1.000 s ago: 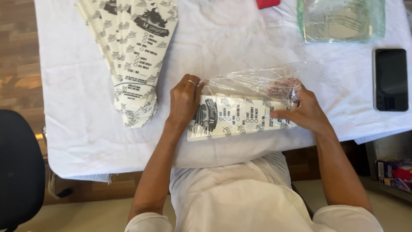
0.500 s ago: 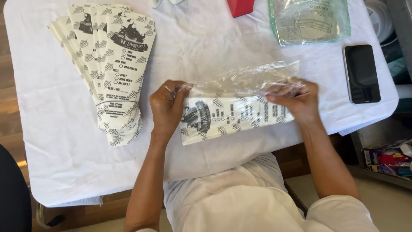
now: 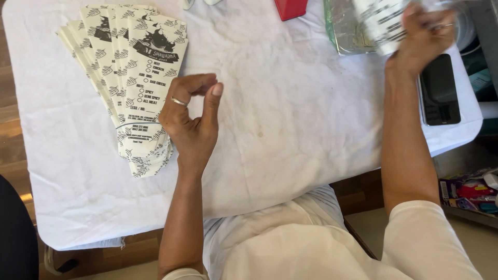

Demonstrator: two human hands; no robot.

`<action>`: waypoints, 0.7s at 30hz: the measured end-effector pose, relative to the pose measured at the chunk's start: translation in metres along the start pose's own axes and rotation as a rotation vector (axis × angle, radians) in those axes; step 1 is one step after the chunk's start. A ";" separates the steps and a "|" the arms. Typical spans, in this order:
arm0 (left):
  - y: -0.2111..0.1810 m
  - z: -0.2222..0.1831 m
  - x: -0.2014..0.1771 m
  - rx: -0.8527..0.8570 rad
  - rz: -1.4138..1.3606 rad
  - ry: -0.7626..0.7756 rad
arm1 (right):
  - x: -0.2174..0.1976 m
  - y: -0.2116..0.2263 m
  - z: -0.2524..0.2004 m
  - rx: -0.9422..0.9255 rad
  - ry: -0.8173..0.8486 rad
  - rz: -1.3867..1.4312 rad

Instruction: Organizing and stacking printed paper food wrappers on a table.

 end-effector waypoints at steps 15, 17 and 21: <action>0.033 -0.037 -0.052 -0.305 0.073 -0.124 | 0.007 -0.138 0.011 0.146 -0.050 -0.141; 0.033 -0.039 -0.052 -0.331 0.069 -0.136 | 0.014 -0.150 0.012 0.117 -0.036 -0.175; 0.032 -0.043 -0.055 -0.296 0.113 -0.086 | 0.017 -0.145 0.004 0.273 -0.112 -0.287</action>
Point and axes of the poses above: each hand's wrist, its own z-axis towards the middle knuckle, its own x-axis out of the palm, y = z × x, the point moved 4 cm from there along z, towards the middle knuckle, and after that the axes turned 10 degrees about -x, right-handed, at the moved point
